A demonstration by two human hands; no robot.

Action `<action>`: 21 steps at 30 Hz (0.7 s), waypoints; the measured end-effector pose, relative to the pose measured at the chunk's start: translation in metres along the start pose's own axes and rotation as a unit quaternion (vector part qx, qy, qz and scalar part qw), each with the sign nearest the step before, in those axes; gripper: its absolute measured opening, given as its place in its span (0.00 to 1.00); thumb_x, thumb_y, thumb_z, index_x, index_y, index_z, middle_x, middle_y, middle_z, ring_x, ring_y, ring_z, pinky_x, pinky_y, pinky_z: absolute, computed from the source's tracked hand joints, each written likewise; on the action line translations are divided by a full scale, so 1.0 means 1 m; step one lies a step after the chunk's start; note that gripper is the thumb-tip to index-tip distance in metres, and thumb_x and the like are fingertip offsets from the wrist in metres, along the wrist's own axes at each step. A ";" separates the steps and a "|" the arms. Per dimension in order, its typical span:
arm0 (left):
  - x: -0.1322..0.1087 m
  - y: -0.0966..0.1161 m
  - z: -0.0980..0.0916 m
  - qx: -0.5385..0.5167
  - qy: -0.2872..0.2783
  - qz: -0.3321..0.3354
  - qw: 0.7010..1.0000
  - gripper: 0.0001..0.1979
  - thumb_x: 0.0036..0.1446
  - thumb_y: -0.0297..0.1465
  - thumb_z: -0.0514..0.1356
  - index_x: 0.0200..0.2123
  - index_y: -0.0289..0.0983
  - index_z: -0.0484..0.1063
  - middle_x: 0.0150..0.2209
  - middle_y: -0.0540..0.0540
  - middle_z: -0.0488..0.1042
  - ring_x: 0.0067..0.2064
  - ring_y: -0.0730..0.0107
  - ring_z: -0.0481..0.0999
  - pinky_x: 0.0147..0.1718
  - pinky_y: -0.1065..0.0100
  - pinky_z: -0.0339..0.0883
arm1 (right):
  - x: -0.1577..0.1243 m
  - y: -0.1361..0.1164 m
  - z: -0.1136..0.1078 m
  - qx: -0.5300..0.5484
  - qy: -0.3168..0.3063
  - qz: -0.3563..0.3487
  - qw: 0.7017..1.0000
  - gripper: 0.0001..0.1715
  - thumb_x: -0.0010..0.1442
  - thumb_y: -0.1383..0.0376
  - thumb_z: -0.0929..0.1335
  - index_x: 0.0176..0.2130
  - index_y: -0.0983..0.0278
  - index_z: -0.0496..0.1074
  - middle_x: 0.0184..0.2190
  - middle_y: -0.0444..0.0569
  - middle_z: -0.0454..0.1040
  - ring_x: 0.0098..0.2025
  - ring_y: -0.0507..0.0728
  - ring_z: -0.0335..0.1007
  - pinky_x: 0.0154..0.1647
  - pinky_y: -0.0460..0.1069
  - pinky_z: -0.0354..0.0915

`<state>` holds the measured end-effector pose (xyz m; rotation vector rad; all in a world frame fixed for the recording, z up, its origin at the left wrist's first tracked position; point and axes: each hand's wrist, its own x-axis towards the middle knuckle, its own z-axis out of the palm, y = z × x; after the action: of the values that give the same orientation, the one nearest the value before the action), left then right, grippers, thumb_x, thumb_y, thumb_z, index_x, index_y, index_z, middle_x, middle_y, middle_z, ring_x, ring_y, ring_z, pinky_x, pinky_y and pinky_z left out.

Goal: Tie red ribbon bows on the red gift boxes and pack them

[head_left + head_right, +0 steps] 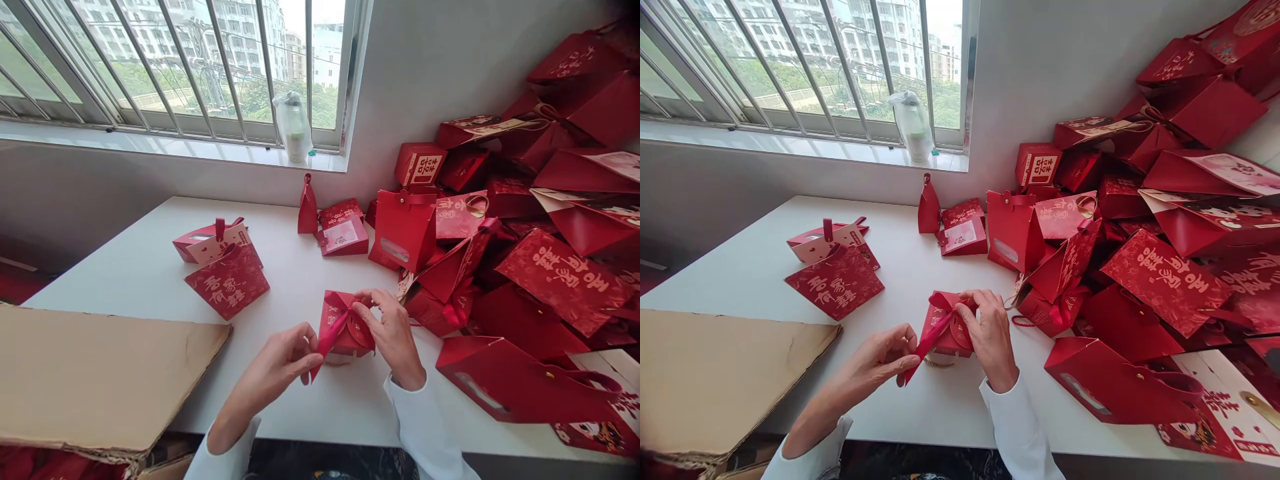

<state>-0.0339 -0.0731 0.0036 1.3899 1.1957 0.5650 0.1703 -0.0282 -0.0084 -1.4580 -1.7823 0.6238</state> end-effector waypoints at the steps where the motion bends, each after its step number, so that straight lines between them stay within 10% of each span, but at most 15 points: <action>1: 0.000 -0.001 -0.003 -0.015 -0.020 -0.003 1.000 0.09 0.57 0.37 0.56 0.31 0.38 0.62 0.23 0.54 0.70 0.26 0.74 0.68 0.26 0.73 0.57 | -0.003 0.001 -0.005 0.012 0.008 0.016 1.000 0.13 0.62 0.57 0.62 0.38 0.60 0.72 0.38 0.48 0.74 0.41 0.58 0.66 0.43 0.52 0.60; 9: 0.001 -0.005 -0.021 0.037 -0.049 -0.034 0.998 0.13 0.58 0.43 0.54 0.30 0.39 0.62 0.26 0.52 0.73 0.29 0.71 0.71 0.27 0.73 0.58 | -0.038 0.014 -0.019 0.075 -0.040 0.145 0.986 0.27 0.58 0.52 0.65 0.52 0.63 0.63 0.30 0.46 0.75 0.34 0.58 0.71 0.38 0.51 0.62; 16: 0.011 0.004 -0.022 0.240 0.194 0.044 0.950 0.16 0.57 0.45 0.54 0.29 0.39 0.69 0.31 0.50 0.73 0.33 0.68 0.69 0.29 0.70 0.60 | -0.048 -0.008 -0.014 0.125 -0.031 0.161 0.979 0.26 0.58 0.57 0.65 0.55 0.62 0.60 0.22 0.40 0.71 0.26 0.55 0.67 0.34 0.49 0.61; 21: 0.020 0.009 -0.002 0.193 0.163 0.096 0.963 0.15 0.59 0.42 0.52 0.29 0.39 0.70 0.28 0.51 0.74 0.30 0.70 0.69 0.31 0.70 0.61 | -0.053 -0.019 -0.009 0.182 -0.072 0.149 0.969 0.25 0.59 0.58 0.65 0.54 0.62 0.60 0.22 0.41 0.72 0.27 0.55 0.68 0.33 0.48 0.63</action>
<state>-0.0259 -0.0531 0.0063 1.8062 1.5018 0.7465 0.1699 -0.0843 -0.0013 -1.4581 -1.4609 1.1719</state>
